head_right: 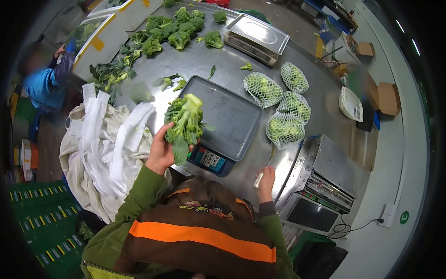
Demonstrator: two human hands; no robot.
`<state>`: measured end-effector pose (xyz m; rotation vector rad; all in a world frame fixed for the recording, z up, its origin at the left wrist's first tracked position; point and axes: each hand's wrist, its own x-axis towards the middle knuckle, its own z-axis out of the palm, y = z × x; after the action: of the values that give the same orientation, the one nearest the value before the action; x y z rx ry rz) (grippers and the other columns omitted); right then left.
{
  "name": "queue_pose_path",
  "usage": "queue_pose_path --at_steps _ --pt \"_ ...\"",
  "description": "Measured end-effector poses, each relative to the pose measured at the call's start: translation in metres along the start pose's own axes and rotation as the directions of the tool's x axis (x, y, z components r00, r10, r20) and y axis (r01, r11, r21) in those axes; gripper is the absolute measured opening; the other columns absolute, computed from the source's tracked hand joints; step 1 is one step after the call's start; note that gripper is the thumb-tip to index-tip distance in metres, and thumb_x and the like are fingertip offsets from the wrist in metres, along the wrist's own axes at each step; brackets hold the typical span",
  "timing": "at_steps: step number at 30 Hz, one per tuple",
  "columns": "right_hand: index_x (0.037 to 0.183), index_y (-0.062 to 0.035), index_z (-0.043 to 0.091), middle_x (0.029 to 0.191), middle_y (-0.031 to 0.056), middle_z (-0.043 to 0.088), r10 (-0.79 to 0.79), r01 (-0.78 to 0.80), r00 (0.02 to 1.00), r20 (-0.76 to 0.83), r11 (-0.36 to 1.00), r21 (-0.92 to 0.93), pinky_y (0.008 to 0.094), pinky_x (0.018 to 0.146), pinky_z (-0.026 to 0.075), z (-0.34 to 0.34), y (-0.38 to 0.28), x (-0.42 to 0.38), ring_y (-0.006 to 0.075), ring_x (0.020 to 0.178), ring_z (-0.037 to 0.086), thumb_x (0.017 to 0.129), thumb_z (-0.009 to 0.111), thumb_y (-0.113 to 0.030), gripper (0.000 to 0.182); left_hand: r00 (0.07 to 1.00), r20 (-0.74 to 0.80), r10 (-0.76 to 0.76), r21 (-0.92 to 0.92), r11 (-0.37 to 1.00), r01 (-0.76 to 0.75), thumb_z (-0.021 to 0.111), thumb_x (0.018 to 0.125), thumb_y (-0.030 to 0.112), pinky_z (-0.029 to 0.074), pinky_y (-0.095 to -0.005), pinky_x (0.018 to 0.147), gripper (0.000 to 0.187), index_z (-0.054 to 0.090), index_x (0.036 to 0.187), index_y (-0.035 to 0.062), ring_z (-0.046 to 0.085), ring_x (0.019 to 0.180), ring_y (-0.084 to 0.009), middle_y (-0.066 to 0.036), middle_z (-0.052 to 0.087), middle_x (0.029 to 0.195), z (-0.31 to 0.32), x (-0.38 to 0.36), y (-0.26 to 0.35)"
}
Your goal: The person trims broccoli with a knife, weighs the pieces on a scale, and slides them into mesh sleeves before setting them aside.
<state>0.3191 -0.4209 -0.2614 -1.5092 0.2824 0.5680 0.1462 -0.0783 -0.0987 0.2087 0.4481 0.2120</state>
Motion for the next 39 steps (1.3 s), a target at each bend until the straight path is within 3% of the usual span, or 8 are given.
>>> queue_pose_path --at_steps 4,7,8,10,13,19,24,39 --pt "0.122 -0.0064 0.049 0.094 0.0038 0.054 -0.241 0.296 0.886 0.396 0.951 -0.083 0.0237 0.056 0.047 0.109 -0.132 -0.058 0.0108 0.068 0.054 0.099 0.052 -0.017 0.025 0.998 -0.008 0.07 -0.076 0.995 -0.07 0.057 0.095 0.034 0.057 -0.0451 0.078 0.053 0.045 0.136 0.0027 0.064 0.102 -0.0369 -0.02 0.06 0.121 0.001 -0.008 0.005" --pt "0.109 -0.0075 0.058 0.087 0.0061 0.057 -0.676 0.915 0.354 0.647 0.394 -0.089 0.0296 0.056 0.047 0.193 -0.182 -0.085 0.0174 0.063 0.056 0.091 0.063 -0.012 0.019 0.996 0.034 0.088 -0.123 0.989 -0.083 0.056 0.095 0.035 0.057 -0.0425 0.078 0.053 0.045 0.136 0.0037 0.064 0.103 -0.0367 -0.02 0.059 0.123 0.001 -0.014 0.01" --pt "0.109 -0.0075 0.058 0.087 0.0061 0.057 -0.678 0.923 0.33 0.657 0.378 -0.074 0.0296 0.056 0.047 0.217 -0.199 -0.085 0.0174 0.063 0.056 0.091 0.063 -0.012 0.019 0.993 0.046 0.109 -0.129 0.986 -0.103 0.056 0.095 0.035 0.057 -0.0425 0.078 0.053 0.045 0.136 0.0037 0.064 0.103 -0.0367 -0.02 0.059 0.123 0.001 -0.017 0.013" --pt "0.099 -0.0099 0.061 0.082 0.0062 0.058 -0.556 0.983 -0.005 0.831 -0.156 -0.098 0.0331 0.06 0.048 0.256 -0.22 -0.085 0.023 0.067 0.057 0.085 0.066 -0.011 0.015 0.994 0.014 0.109 -0.192 0.976 -0.104 0.056 0.095 0.04 0.059 -0.0405 0.077 0.056 0.045 0.139 0.0076 0.051 0.116 -0.043 -0.021 0.052 0.131 -0.002 -0.025 0.017" --pt "0.097 -0.0116 0.06 0.079 0.0041 0.057 -0.398 0.947 -0.168 0.902 -0.32 0.034 0.0371 0.063 0.048 0.301 -0.225 -0.083 0.0263 0.072 0.058 0.081 0.066 -0.01 0.017 0.98 0.014 0.198 -0.203 0.96 -0.192 0.056 0.095 0.04 0.059 -0.0401 0.077 0.054 0.047 0.137 0.0079 0.05 0.116 -0.044 -0.022 0.052 0.13 -0.004 -0.038 0.029" --pt "0.095 -0.012 0.058 0.08 0.0047 0.054 -0.24 0.854 -0.396 0.886 -0.45 0.26 0.0385 0.06 0.046 0.373 -0.213 -0.092 0.0253 0.072 0.057 0.079 0.059 -0.007 0.017 0.929 -0.076 0.362 -0.264 0.891 -0.369 0.056 0.094 0.038 0.058 -0.0401 0.079 0.054 0.048 0.136 0.0043 0.053 0.11 -0.0458 -0.021 0.056 0.127 -0.039 -0.05 0.051" --pt "0.098 -0.0128 0.057 0.081 0.007 0.051 -0.17 0.805 -0.469 0.867 -0.485 0.34 0.0399 0.061 0.047 0.429 -0.178 -0.039 0.0271 0.074 0.057 0.079 0.058 -0.008 0.019 0.87 -0.092 0.484 -0.28 0.826 -0.489 0.052 0.097 0.037 0.05 -0.0501 0.094 0.049 0.045 0.135 0.0067 0.057 0.114 -0.0313 -0.015 0.055 0.13 -0.051 -0.044 0.065" --pt "0.097 -0.0111 0.056 0.079 0.0075 0.052 -0.252 0.801 -0.53 0.809 -0.462 0.381 0.04 0.06 0.046 0.436 -0.185 0.01 0.0282 0.072 0.057 0.078 0.059 -0.008 0.02 0.964 0.011 0.266 -0.415 0.878 -0.237 0.041 0.099 0.054 0.06 -0.029 0.064 0.056 0.05 0.134 0.0118 0.058 0.092 -0.0291 -0.015 0.055 0.123 -0.048 -0.018 0.06"
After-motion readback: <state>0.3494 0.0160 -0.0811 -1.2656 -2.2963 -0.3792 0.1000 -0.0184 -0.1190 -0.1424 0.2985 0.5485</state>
